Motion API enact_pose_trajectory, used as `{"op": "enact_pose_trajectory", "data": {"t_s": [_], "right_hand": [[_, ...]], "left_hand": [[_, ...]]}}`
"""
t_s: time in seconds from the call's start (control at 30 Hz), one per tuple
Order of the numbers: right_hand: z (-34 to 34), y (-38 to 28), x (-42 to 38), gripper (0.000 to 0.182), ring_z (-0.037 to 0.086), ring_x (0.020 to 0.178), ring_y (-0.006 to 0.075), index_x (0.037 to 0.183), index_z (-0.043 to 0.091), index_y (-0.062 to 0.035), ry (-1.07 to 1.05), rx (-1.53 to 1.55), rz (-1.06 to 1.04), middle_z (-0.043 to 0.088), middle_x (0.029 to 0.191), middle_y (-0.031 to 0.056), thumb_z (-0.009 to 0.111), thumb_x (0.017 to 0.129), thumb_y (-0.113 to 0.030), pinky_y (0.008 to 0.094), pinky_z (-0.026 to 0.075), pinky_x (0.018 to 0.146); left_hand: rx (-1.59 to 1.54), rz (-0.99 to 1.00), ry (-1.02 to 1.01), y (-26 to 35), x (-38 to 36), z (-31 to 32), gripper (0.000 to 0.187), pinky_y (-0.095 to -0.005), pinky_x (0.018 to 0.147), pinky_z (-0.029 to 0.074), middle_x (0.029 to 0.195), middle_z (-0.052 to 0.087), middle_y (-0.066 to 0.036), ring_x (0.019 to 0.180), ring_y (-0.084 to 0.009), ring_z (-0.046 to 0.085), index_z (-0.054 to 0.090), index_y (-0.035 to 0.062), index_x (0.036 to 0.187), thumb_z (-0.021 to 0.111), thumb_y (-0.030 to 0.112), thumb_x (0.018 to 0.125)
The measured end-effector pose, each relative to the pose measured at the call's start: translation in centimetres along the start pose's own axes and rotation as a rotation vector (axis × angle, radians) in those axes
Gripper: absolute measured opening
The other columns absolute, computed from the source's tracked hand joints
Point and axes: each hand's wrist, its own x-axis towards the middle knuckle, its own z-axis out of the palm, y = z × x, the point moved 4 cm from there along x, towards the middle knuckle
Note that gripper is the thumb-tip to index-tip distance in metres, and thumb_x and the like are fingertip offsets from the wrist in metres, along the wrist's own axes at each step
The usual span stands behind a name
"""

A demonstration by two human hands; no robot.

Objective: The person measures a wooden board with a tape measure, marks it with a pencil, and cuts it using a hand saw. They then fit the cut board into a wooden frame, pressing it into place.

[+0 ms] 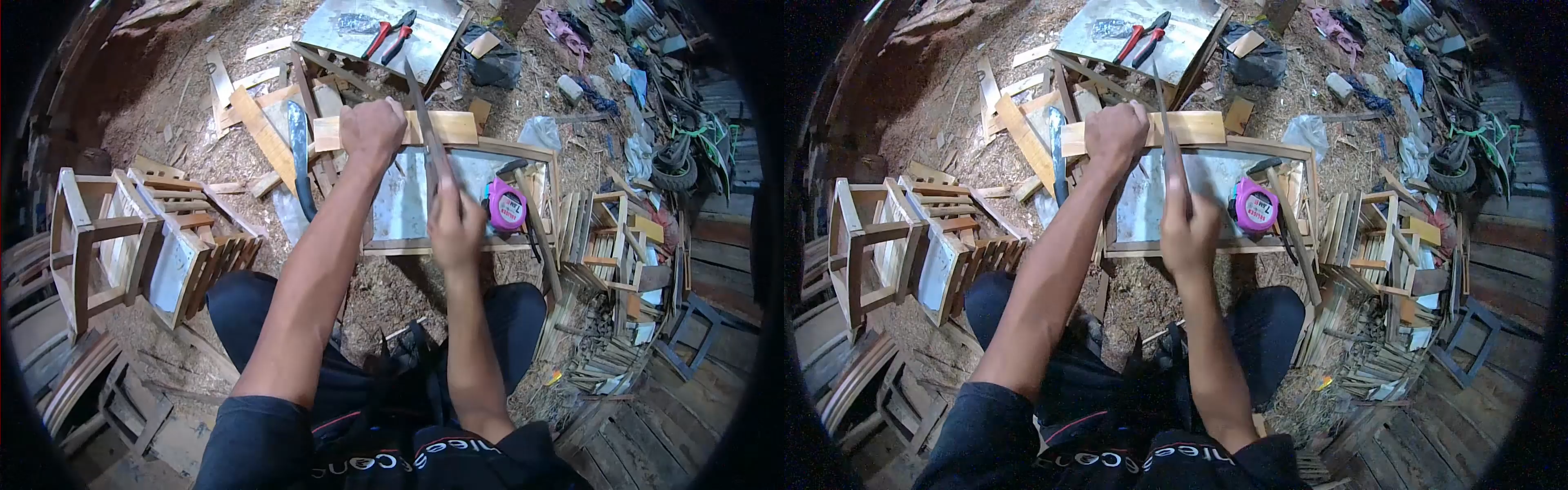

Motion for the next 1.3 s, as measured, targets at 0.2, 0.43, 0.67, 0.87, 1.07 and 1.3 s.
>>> {"op": "enact_pose_trajectory", "data": {"t_s": [0.2,0.43,0.67,0.87,1.07,1.3], "right_hand": [[-1.3,-1.2,-3.7,0.043,0.042,0.047,0.0058,0.069,0.054,-0.0066,0.052,0.024,-0.035,0.044,0.055,-0.0045,0.052,0.104,-0.031,0.0261,0.032,0.046],[-2.2,-2.6,-6.8,0.042,0.039,0.046,0.0056,0.067,0.049,-0.0074,0.013,0.103,0.06,0.042,0.056,-0.0053,0.051,0.105,-0.026,0.0259,0.03,0.044],[-0.2,-0.1,0.1,0.044,0.041,0.045,0.0079,0.066,0.049,-0.0072,-0.009,-0.015,-0.009,0.044,0.055,-0.003,0.05,0.106,-0.027,0.026,0.031,0.045],[-2.9,-1.4,-7.4,0.044,0.038,0.045,0.0059,0.067,0.046,-0.0073,0.005,0.133,0.076,0.041,0.055,-0.0034,0.05,0.106,-0.026,0.0242,0.029,0.043],[-3.1,-3.0,-1.8,0.05,0.04,0.047,0.0067,0.065,0.05,-0.0044,-0.014,0.152,0.138,0.044,0.054,-0.0016,0.05,0.105,-0.034,0.0256,0.029,0.046],[-2.5,-2.3,-5.0,0.048,0.044,0.051,0.0074,0.067,0.052,-0.0026,0.023,0.205,0.13,0.048,0.057,-0.0014,0.049,0.105,-0.031,0.0274,0.033,0.049]], "left_hand": [[0.0,0.001,-0.025,0.4,-1.0,0.2,0.053,-0.0485,0.078,0.045,0.074,0.071,-0.021,0.072,-0.0377,0.07,0.075,0.0039,0.069,0.039,0.031,0.097],[0.003,-0.021,-0.015,0.2,-0.6,-0.1,0.054,-0.0488,0.08,0.046,0.073,0.071,-0.021,0.071,-0.038,0.07,0.074,0.0034,0.066,0.039,0.031,0.097],[-0.007,-0.012,0.007,0.1,-0.8,0.2,0.053,-0.0481,0.078,0.045,0.074,0.071,-0.022,0.071,-0.038,0.07,0.074,0.004,0.067,0.04,0.031,0.097],[0.008,-0.041,-0.026,0.4,-0.7,-0.4,0.054,-0.0495,0.08,0.046,0.075,0.071,-0.023,0.072,-0.0383,0.07,0.074,0.004,0.067,0.039,0.031,0.097],[-0.037,-0.037,0.019,-0.2,0.4,0.4,0.054,-0.0505,0.073,0.051,0.075,0.069,-0.024,0.071,-0.0402,0.07,0.072,0.0025,0.068,0.037,0.029,0.099],[0.008,-0.012,-0.019,0.5,-0.1,-0.2,0.055,-0.0479,0.083,0.048,0.078,0.07,-0.024,0.075,-0.0403,0.07,0.075,0.0012,0.075,0.037,0.034,0.098]]}}
